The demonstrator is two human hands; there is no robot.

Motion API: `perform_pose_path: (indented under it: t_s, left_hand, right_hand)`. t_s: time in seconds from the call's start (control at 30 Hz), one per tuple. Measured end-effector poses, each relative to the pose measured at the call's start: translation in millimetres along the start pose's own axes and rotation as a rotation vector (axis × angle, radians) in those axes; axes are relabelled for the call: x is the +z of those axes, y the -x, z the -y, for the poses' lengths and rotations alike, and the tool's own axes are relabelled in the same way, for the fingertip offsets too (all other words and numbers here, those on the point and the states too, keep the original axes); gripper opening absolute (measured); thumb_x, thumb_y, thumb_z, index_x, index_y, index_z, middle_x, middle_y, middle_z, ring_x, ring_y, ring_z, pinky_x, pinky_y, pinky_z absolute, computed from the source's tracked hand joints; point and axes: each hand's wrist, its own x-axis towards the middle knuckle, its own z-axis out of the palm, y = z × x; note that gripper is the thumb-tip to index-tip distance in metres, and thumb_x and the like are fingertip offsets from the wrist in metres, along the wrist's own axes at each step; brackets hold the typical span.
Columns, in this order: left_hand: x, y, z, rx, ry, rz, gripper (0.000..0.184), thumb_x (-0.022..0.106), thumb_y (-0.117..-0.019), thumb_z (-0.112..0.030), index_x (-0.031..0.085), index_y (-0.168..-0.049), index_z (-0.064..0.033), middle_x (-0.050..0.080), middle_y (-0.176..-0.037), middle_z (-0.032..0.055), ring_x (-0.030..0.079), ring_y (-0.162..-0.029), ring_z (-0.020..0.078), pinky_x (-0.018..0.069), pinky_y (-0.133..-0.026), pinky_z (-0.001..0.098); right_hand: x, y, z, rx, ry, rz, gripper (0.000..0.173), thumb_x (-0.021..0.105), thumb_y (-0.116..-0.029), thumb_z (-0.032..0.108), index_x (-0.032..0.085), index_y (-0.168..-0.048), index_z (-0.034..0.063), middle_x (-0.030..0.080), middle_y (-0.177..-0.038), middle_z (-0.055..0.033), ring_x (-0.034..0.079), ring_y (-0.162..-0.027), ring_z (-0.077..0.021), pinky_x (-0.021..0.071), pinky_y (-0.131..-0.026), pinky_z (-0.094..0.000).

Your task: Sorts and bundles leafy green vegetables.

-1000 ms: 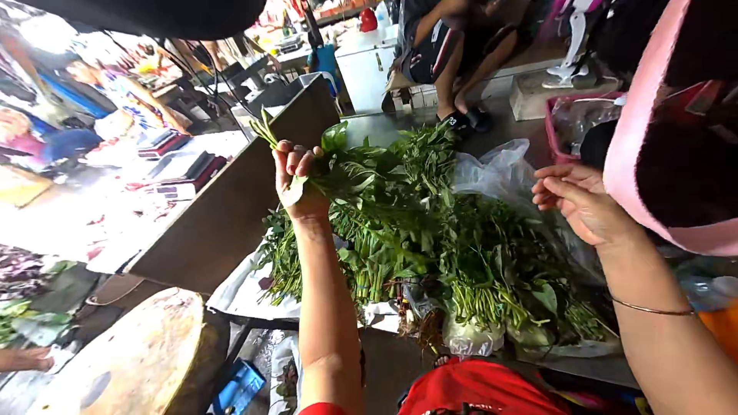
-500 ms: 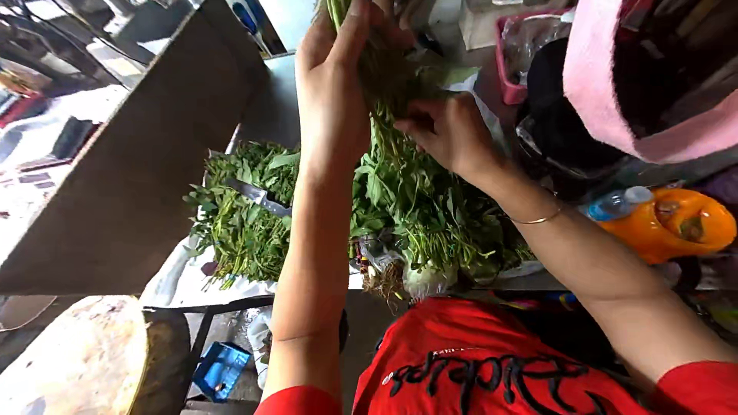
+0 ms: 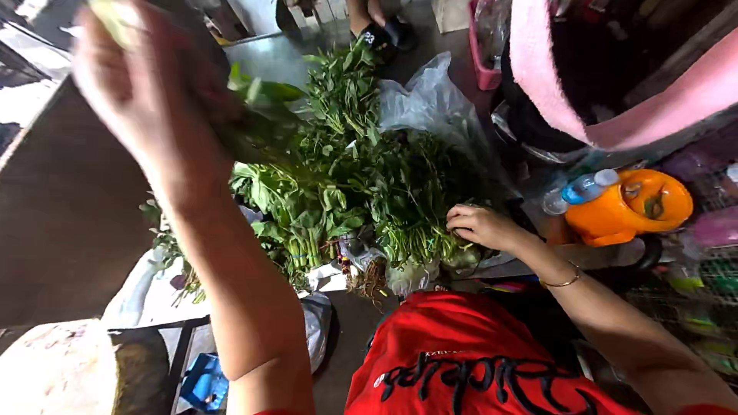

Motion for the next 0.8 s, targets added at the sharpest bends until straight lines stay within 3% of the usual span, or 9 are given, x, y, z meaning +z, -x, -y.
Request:
perform_pose_path:
  t_s: [0.07,0.1,0.17,0.23,0.3,0.37,0.57,0.67,0.8]
  left_hand:
    - [43.3,26.1,-10.4,0.005,-0.262,0.267,0.022,0.056,-0.1012,-0.022,0.059,-0.113,-0.0039,0.063,-0.085,-0.0123,0.061,-0.073,-0.0059,0.0563,-0.070,0.0185]
    - [69.0,40.8,-8.2,-0.015,-0.353,0.435,0.025,0.063,-0.0980,-0.021,0.064,-0.111,-0.0001,0.066,-0.086,-0.0063,0.063,-0.074,-0.0033,0.0561,-0.071,0.0208]
    - [115.7,64.4,12.1,-0.080,-0.447,0.769,0.025,0.067,-0.0986,-0.021,0.068,-0.106,0.0031,0.069,-0.085,0.0119,0.067,-0.077,0.0204,0.0561,-0.074,0.0428]
    - [136.2,74.9,34.5,-0.115,-0.464,0.895,0.026,0.062,-0.1022,-0.023,0.066,-0.104,0.0032,0.066,-0.083,0.0165,0.066,-0.076,0.0289,0.0541,-0.073,0.0496]
    - [130.4,73.5,40.9,-0.163,-0.440,0.812,0.027,0.060,-0.1032,-0.024,0.066,-0.104,0.0025,0.064,-0.082,0.0143,0.064,-0.074,0.0256,0.0532,-0.071,0.0471]
    - [111.9,65.1,34.2,-0.202,-0.409,0.695,0.029,0.059,-0.1040,-0.026,0.066,-0.113,0.0010,0.066,-0.086,0.0115,0.063,-0.075,0.0195,0.0539,-0.073,0.0428]
    - [47.8,34.0,0.7,-0.040,-0.255,0.371,0.026,0.049,-0.1072,-0.027,0.060,-0.116,-0.0052,0.057,-0.079,-0.0096,0.055,-0.064,-0.0024,0.0511,-0.061,0.0195]
    - [46.9,27.9,-9.4,0.030,-0.033,0.304,0.016,0.043,-0.1085,-0.021,0.055,-0.113,-0.0111,0.059,-0.079,-0.0155,0.058,-0.065,-0.0019,0.0532,-0.060,0.0195]
    - [71.2,35.9,12.9,-0.047,0.096,0.254,0.023,0.044,-0.1073,-0.019,0.057,-0.115,-0.0014,0.062,-0.082,-0.0042,0.062,-0.069,0.0057,0.0574,-0.065,0.0271]
  right_hand:
    - [-14.0,-7.6,5.7,-0.075,-0.018,-0.101,0.013,0.068,-0.0921,0.000,0.077,-0.100,0.0020,0.072,-0.113,-0.0147,0.069,-0.107,-0.0294,0.0555,-0.097,-0.0474]
    - [-23.0,-12.8,10.3,-0.104,-0.014,-0.136,0.012,0.069,-0.0901,-0.002,0.077,-0.099,0.0017,0.073,-0.111,-0.0141,0.071,-0.104,-0.0279,0.0570,-0.096,-0.0456]
    - [-39.1,-21.4,18.4,-0.160,-0.004,-0.197,0.014,0.070,-0.0869,-0.004,0.075,-0.099,0.0004,0.074,-0.105,-0.0142,0.072,-0.094,-0.0263,0.0597,-0.089,-0.0427]
    - [-54.7,-30.4,21.0,-0.180,-0.037,-0.253,0.013,0.066,-0.0896,0.001,0.073,-0.101,-0.0007,0.073,-0.101,-0.0142,0.071,-0.089,-0.0233,0.0598,-0.085,-0.0402]
    - [-76.3,-37.0,28.1,-0.120,-0.153,-0.351,0.018,0.062,-0.0967,0.008,0.070,-0.106,-0.0043,0.073,-0.104,-0.0146,0.071,-0.092,-0.0192,0.0599,-0.087,-0.0385]
    - [-97.5,-43.2,34.6,-0.095,-0.266,-0.483,0.021,0.061,-0.0995,0.012,0.066,-0.109,-0.0064,0.072,-0.101,-0.0109,0.070,-0.087,-0.0102,0.0608,-0.082,-0.0299]
    - [-153.6,-66.2,61.2,-0.200,-0.242,-0.837,0.017,0.062,-0.1004,0.013,0.061,-0.109,-0.0013,0.072,-0.094,0.0005,0.072,-0.077,-0.0049,0.0635,-0.071,-0.0256]
    - [-152.2,-81.8,82.2,-0.190,-0.299,-0.646,0.017,0.061,-0.1016,0.015,0.064,-0.108,-0.0007,0.071,-0.092,-0.0005,0.069,-0.074,-0.0041,0.0620,-0.069,-0.0239]
    - [-128.3,-110.7,123.0,-0.178,-0.472,-0.489,0.016,0.062,-0.1013,0.013,0.065,-0.104,-0.0020,0.070,-0.089,-0.0033,0.069,-0.068,-0.0068,0.0626,-0.064,-0.0254]
